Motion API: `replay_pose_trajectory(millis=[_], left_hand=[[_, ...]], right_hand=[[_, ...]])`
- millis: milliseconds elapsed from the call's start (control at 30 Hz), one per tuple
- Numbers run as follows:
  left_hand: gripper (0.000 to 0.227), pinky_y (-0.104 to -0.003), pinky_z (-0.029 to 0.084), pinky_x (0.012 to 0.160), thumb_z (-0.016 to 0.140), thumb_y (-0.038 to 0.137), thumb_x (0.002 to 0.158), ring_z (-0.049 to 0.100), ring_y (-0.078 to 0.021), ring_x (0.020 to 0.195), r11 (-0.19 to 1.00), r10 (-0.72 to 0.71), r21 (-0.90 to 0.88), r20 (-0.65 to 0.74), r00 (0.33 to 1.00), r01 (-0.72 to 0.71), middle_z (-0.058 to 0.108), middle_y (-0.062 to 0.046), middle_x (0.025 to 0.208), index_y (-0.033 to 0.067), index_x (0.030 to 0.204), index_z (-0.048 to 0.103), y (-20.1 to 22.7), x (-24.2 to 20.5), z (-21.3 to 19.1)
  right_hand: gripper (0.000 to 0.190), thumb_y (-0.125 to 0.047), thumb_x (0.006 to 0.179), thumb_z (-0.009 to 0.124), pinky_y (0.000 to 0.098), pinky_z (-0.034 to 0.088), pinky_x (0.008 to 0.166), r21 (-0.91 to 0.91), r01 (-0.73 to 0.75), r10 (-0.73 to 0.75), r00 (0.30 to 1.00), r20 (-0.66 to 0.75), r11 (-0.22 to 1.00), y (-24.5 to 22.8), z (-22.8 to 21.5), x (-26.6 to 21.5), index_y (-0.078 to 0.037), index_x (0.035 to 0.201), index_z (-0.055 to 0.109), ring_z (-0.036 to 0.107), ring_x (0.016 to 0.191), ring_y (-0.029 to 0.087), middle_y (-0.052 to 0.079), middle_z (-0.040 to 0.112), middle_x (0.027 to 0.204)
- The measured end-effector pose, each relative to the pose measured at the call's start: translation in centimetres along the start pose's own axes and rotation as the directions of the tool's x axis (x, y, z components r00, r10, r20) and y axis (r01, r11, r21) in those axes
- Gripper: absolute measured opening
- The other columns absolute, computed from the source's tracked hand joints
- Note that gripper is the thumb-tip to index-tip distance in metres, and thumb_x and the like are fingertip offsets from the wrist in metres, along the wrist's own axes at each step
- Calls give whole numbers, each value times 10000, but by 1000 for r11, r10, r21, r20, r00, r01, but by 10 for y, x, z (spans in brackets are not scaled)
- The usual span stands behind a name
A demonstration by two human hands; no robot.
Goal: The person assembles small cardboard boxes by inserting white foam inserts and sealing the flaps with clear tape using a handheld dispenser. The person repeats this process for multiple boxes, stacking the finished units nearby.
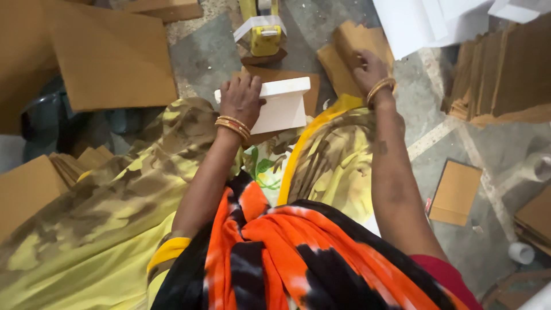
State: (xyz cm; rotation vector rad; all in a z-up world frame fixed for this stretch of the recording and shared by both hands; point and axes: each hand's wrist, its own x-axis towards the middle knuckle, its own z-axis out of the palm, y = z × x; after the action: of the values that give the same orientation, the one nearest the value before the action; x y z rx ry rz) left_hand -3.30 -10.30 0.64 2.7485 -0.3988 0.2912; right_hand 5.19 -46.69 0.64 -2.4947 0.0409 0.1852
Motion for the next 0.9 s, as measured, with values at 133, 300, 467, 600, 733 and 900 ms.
replay_pose_trajectory(millis=[133,300,467,600,733,900], left_hand=[[468,-464,414,850,742,451,836,582,-319,1007,999,11,-38,49,999,-9,617,-105,1060,80,1091,611,2,0,-13],[457,-495,474,876,639,501,951,623,-368,1017,994,3,-101,305,952,29,675,-145,1084,70,1101,625,-8,9,-13],[376,-476,526,880,612,414,983,669,-387,1064,989,112,-147,550,827,-36,707,-180,1176,103,1178,693,-41,29,5],[461,-449,495,978,595,395,974,639,-382,1176,895,7,-385,518,855,226,670,-202,1289,124,1339,673,-58,37,7],[688,-393,512,982,721,550,790,672,-326,1159,838,14,-398,701,713,374,690,-145,1272,144,1339,636,-52,51,-7],[706,-447,490,997,645,669,956,642,-392,1165,876,-27,-310,733,680,369,675,-210,1270,134,1414,597,-47,52,-17]], right_hand=[[515,-8,947,514,434,467,1091,-134,97,-140,920,-367,986,-13,5,-19,-31,1458,582,591,1265,372,200,642,1370],[403,2,1099,436,451,429,1206,16,473,-393,750,-533,881,-87,2,-100,11,1497,495,547,1394,391,213,569,1476],[400,-120,1023,640,462,421,1214,-145,753,-766,636,-95,642,-149,44,-169,-144,1419,593,523,1410,309,117,568,1465],[571,-189,910,675,489,378,1194,-186,732,-709,681,182,656,-150,62,-173,-143,1472,582,477,1445,338,136,519,1550],[677,-227,884,655,533,317,1169,-300,723,-628,689,360,622,-132,98,-153,-167,1534,473,381,1470,367,160,418,1607],[834,-292,855,656,581,242,1194,-425,672,-500,738,453,606,-119,151,-122,-174,1608,320,276,1510,398,156,323,1642]])
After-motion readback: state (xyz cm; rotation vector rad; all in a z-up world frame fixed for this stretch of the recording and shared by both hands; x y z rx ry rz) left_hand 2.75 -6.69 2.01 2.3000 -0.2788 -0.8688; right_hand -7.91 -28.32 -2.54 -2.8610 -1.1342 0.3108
